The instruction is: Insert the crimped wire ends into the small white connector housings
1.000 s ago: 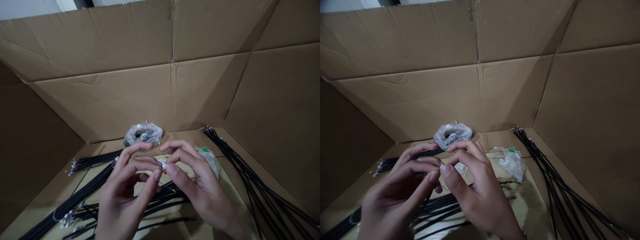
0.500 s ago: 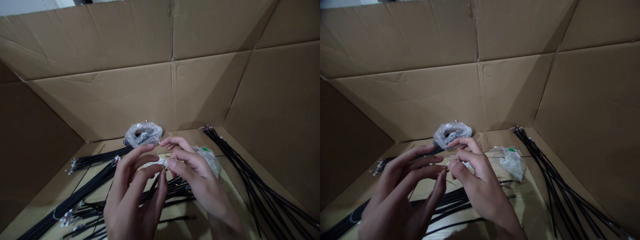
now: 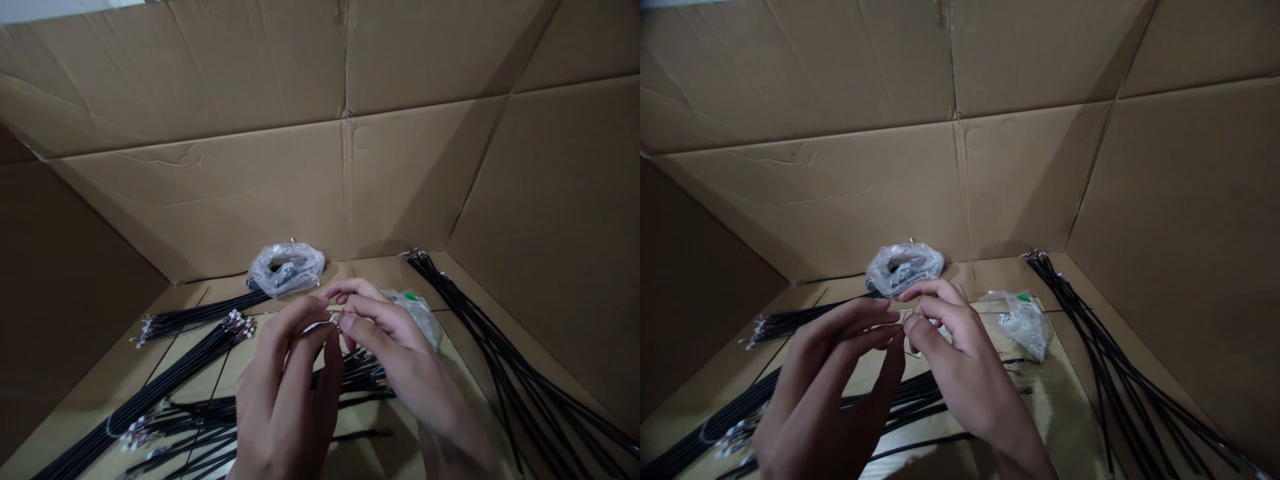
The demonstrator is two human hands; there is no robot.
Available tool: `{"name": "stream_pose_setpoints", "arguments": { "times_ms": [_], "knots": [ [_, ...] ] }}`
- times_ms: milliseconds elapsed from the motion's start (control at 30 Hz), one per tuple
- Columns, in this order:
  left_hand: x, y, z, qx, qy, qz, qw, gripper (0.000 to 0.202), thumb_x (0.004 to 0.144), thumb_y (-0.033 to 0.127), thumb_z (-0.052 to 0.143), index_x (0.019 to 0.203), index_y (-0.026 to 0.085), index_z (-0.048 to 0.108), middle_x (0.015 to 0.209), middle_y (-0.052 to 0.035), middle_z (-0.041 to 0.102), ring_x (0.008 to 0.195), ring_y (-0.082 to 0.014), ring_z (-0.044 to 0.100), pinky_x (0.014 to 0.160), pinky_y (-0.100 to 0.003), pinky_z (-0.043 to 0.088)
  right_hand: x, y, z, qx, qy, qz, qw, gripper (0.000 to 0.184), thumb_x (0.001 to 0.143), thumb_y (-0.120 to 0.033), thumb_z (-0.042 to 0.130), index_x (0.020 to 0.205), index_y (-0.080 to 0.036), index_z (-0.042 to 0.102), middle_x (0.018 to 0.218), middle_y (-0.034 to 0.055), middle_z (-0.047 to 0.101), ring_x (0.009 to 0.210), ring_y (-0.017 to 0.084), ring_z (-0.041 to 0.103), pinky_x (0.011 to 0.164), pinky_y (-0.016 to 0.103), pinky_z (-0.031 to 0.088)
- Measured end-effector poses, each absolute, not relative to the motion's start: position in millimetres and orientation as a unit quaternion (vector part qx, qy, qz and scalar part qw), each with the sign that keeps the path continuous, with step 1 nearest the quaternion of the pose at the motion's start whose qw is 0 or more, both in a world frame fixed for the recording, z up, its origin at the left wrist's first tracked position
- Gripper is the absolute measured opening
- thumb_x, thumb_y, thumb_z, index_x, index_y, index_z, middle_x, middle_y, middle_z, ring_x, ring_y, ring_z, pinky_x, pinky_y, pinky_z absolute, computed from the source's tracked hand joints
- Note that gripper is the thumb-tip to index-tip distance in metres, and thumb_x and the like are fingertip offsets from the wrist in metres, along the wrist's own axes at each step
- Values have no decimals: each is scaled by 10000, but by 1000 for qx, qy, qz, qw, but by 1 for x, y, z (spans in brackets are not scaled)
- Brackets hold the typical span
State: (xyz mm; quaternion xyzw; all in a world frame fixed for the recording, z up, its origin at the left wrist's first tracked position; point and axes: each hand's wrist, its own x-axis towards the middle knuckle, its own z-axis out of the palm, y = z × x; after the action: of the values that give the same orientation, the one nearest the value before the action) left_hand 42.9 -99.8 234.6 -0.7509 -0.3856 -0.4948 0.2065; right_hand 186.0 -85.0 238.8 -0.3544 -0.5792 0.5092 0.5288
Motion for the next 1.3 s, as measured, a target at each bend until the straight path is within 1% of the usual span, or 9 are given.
{"name": "stream_pose_setpoints", "arguments": {
  "times_ms": [100,233,333,433,667,800,967,1200,1300],
  "knots": [
    [40,-97,236,-753,-393,-501,167,186,944,-11,640,979,165,688,1145,-38,679,1061,-80,677,1041,-153,493,189,-85,240,-336,-584,512,533,202,1052,-311,563,896,-261,682,1283,-8,612,1255,182,576,1053,293,414],
    [30,-102,240,-765,-415,-492,4,171,988,97,634,1003,256,697,1160,7,674,1104,-99,674,1016,-180,528,193,-86,243,-310,-599,516,528,309,1056,-345,574,769,-235,613,1289,6,599,1297,186,554,1111,288,378],
    [23,-106,243,-760,-401,-500,-106,174,1002,135,613,994,285,703,1102,33,701,1055,-110,698,921,-190,565,194,-87,244,-303,-604,516,527,310,1049,-354,591,762,-237,610,1278,9,597,1314,186,535,1141,284,358],
    [22,-109,246,-756,-400,-500,-138,196,984,115,623,952,295,692,991,67,717,933,-97,709,811,-179,563,193,-87,244,-295,-607,519,524,303,1035,-340,608,750,-238,607,1254,2,592,1278,176,545,1124,270,383],
    [28,-111,247,-736,-430,-518,-78,206,952,89,662,933,290,702,920,87,733,844,-84,695,808,-181,544,186,-86,242,-340,-622,449,544,216,1024,-306,620,816,-253,602,1246,-4,589,1322,163,535,1122,275,387],
    [28,-105,245,-755,-417,-506,13,155,933,99,693,938,253,717,912,75,743,800,-53,698,808,-130,538,186,-86,241,-349,-626,434,546,220,1033,-302,614,819,-248,611,1260,2,593,1357,162,523,1131,268,386],
    [29,-100,237,-748,-410,-507,128,123,949,102,678,915,218,697,869,62,737,721,-39,680,736,-122,537,189,-86,241,-337,-640,446,527,235,1050,-311,605,825,-244,616,1301,-5,598,1356,153,530,1128,247,396],
    [30,-104,238,-759,-377,-495,192,144,926,28,686,941,170,711,882,25,758,752,-40,700,759,-128,529,191,-90,243,-342,-644,450,515,242,1070,-349,594,853,-253,643,1330,-26,607,1377,131,526,1110,202,403],
    [31,-106,239,-753,-389,-500,176,143,934,44,686,955,182,714,887,29,767,731,-47,709,731,-136,540,193,-90,242,-338,-635,460,520,238,1062,-353,611,849,-253,647,1330,-24,612,1372,131,530,1097,204,408]
  ]
}}
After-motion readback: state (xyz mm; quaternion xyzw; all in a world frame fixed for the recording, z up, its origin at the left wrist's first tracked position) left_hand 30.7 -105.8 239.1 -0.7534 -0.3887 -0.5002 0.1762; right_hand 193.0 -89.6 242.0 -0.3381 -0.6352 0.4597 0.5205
